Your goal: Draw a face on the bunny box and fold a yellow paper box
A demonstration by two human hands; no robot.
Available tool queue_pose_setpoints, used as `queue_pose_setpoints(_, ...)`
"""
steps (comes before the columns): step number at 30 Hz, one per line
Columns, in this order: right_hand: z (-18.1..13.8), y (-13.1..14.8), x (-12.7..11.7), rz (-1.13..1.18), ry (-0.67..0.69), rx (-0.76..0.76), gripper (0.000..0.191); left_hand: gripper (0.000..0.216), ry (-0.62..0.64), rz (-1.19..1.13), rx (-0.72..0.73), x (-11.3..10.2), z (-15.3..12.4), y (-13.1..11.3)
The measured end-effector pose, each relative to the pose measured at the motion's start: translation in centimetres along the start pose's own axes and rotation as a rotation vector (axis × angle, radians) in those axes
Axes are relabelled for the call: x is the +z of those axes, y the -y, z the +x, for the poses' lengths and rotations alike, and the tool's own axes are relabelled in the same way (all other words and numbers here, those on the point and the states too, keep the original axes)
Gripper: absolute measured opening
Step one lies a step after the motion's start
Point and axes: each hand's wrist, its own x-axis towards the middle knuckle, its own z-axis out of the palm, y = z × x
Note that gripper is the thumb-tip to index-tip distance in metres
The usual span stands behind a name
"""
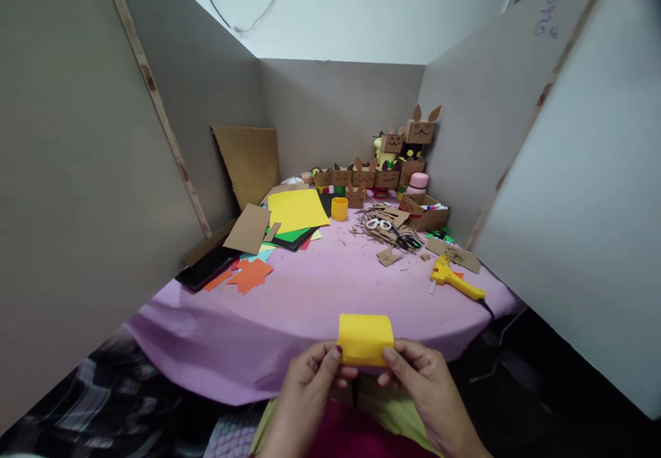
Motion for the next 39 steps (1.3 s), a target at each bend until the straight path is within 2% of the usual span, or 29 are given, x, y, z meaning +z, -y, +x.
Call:
queue_pose_setpoints(21, -0.2, -0.3, -0.1, 0.080, -0.054, 0.036, 0.031, 0.031, 0.016, 0.046, 0.125, 0.2, 0.0, 0.9)
queue_pose_setpoints(39, 0.0, -0.9, 0.0, 0.175, -0.115, 0.027, 0.031, 0.032, 0.024, 0.034, 0.095, 0.5, -0.2, 0.9)
